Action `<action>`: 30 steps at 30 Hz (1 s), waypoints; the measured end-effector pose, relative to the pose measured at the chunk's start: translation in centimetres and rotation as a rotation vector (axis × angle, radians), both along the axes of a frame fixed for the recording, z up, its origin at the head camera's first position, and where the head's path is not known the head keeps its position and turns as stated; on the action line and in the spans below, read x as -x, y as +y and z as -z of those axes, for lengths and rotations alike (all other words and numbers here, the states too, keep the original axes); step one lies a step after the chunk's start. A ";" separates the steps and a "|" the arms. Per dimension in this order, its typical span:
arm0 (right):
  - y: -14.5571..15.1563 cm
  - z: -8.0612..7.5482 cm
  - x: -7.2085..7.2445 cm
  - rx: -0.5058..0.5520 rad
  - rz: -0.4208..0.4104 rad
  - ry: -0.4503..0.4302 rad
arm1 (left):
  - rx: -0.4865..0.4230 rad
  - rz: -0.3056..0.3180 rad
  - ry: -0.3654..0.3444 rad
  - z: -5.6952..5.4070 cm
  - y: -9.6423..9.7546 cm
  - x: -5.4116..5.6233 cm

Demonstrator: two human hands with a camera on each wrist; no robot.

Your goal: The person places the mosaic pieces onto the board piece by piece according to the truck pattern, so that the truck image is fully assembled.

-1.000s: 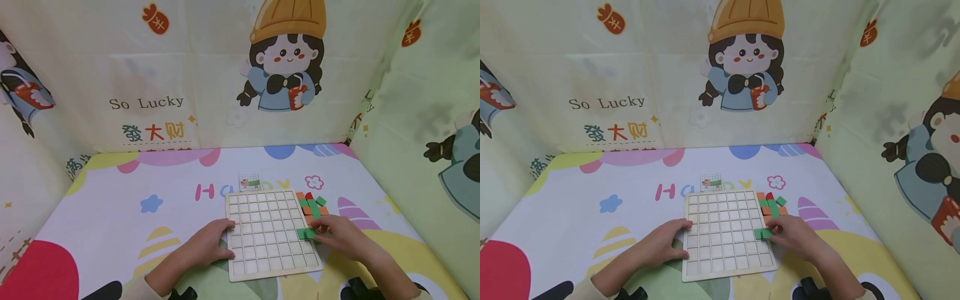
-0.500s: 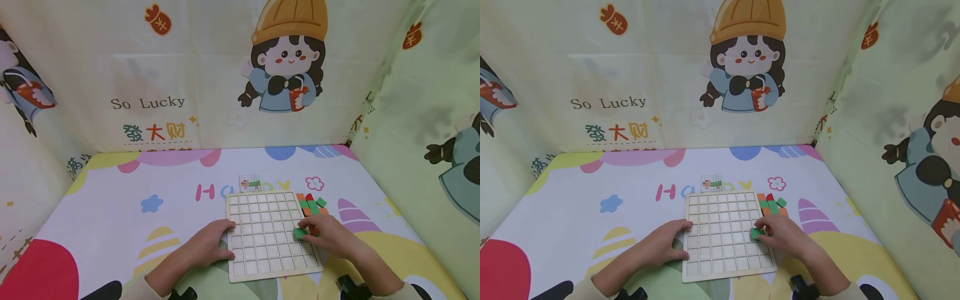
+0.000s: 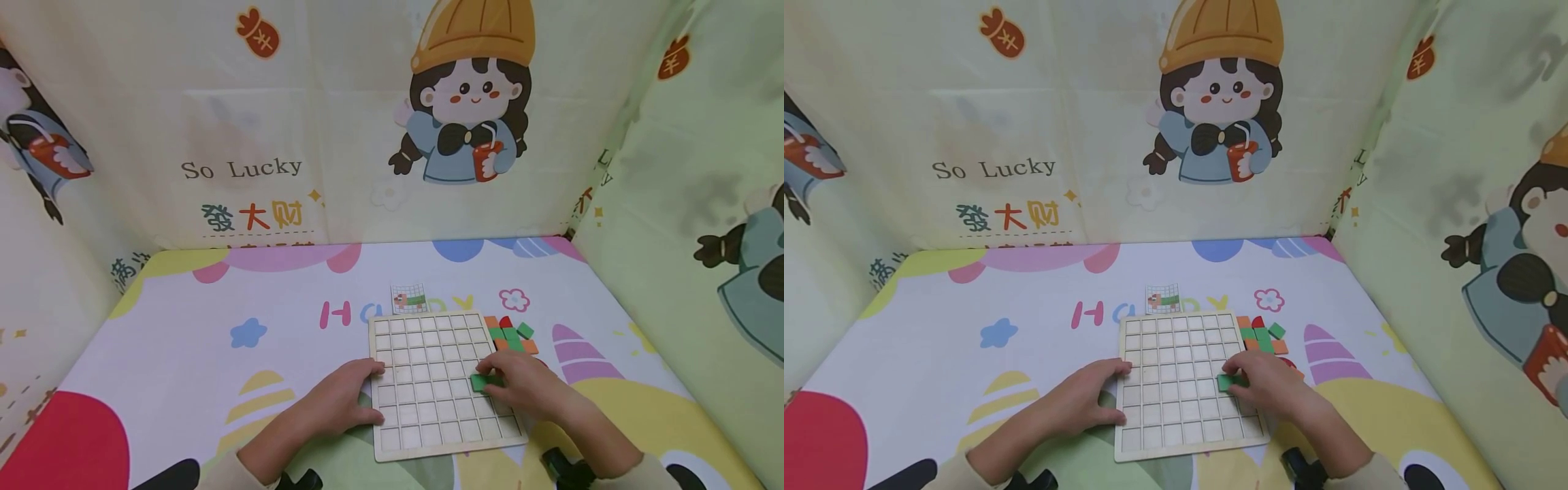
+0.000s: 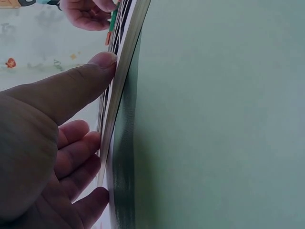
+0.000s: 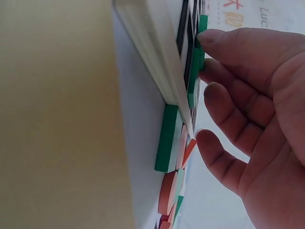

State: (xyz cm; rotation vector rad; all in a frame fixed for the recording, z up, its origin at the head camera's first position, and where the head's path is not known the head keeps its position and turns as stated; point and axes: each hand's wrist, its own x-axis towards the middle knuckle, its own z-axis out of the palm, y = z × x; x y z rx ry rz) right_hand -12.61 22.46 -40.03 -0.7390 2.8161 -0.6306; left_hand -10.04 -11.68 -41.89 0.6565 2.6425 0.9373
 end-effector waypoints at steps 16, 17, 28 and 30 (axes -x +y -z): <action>-0.3 0.0 -0.1 -0.043 -0.017 0.030 | 0.004 0.002 -0.004 -0.1 0.0 0.0; -0.3 0.0 -0.1 -0.045 -0.015 0.031 | 0.003 0.003 -0.004 -0.1 0.0 0.0; -0.3 0.1 -0.1 -0.065 -0.022 0.040 | -0.002 -0.001 -0.008 -0.1 0.0 0.0; -0.3 0.1 -0.1 -0.065 -0.016 0.038 | -0.001 0.000 -0.008 -0.1 0.0 0.1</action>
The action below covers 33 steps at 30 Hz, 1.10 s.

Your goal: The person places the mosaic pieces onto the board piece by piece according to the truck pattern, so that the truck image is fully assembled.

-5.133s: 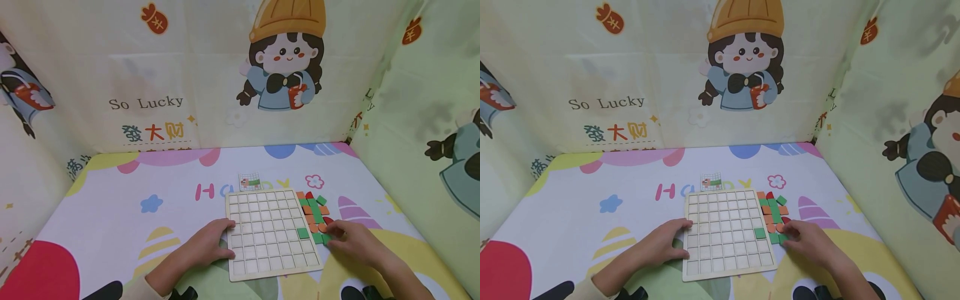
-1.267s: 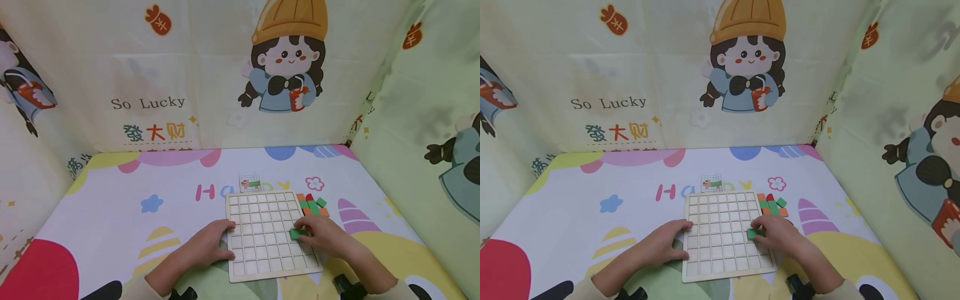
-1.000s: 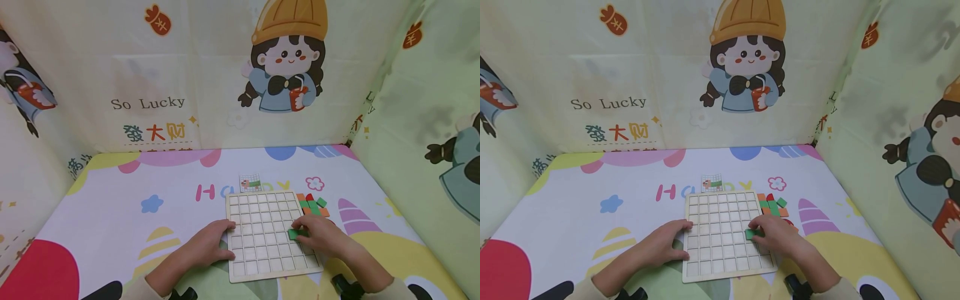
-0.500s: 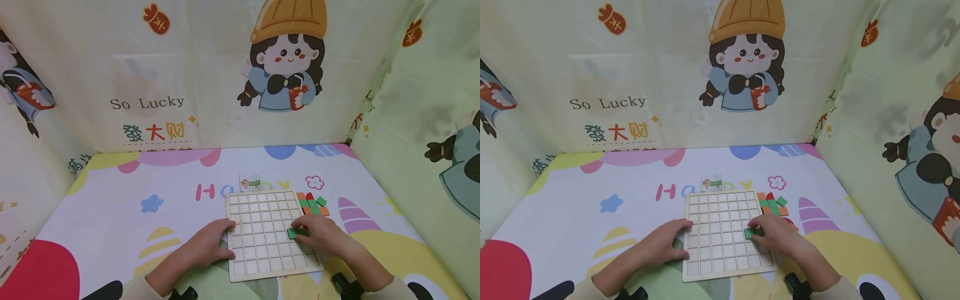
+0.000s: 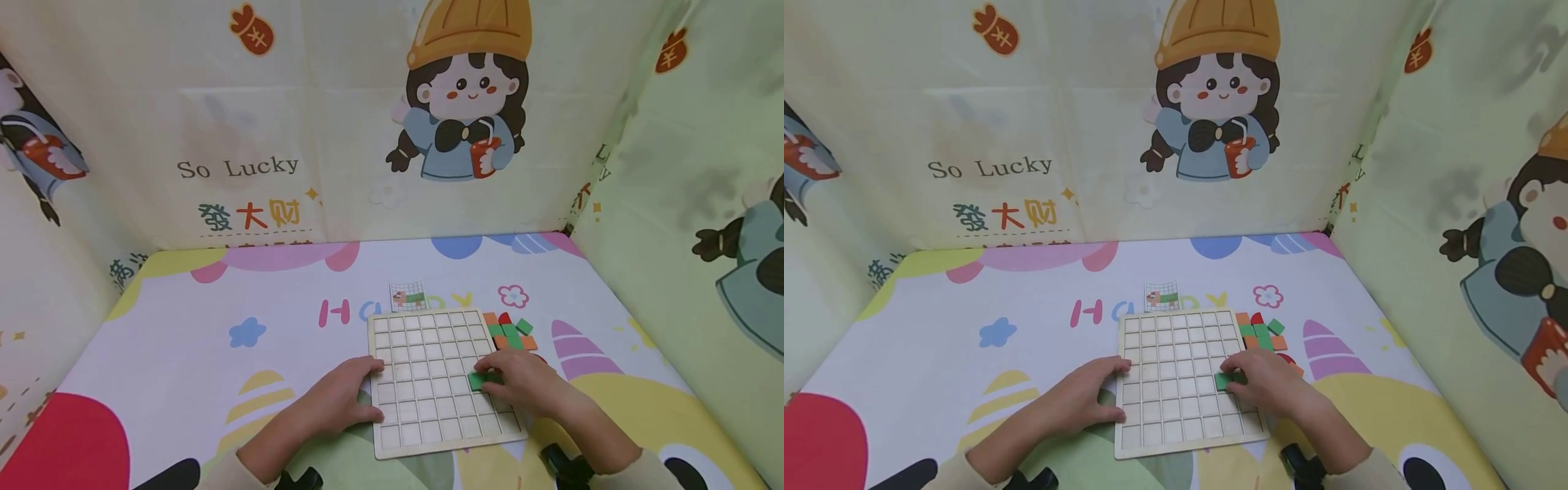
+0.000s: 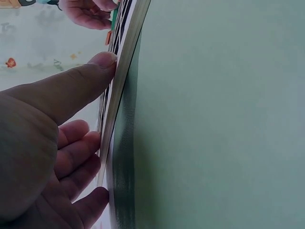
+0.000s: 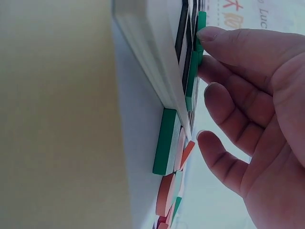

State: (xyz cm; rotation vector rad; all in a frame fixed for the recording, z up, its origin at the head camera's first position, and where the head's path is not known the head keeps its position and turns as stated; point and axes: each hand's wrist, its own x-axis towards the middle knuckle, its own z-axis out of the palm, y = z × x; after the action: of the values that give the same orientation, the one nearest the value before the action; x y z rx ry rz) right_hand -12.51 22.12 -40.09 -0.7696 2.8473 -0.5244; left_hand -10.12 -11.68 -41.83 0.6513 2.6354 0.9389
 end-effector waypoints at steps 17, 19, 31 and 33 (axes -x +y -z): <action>0.0 -0.1 0.1 -0.011 -0.003 0.004 | -0.013 -0.001 -0.004 -0.1 0.0 0.1; 0.0 -0.1 0.1 -0.007 -0.005 0.002 | -0.013 -0.001 -0.007 0.0 0.0 0.1; 1.5 -1.0 -0.2 0.092 0.051 -0.040 | -0.016 -0.001 0.003 0.1 0.0 0.0; 2.0 -1.0 -0.2 0.096 0.059 -0.033 | -0.018 -0.002 0.006 0.1 0.0 0.0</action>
State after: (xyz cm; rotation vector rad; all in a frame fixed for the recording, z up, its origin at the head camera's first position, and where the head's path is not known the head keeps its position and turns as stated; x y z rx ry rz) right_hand -12.31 24.09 -39.09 -0.6865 2.8396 -0.6800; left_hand -10.10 -11.71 -41.95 0.6566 2.6361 0.9633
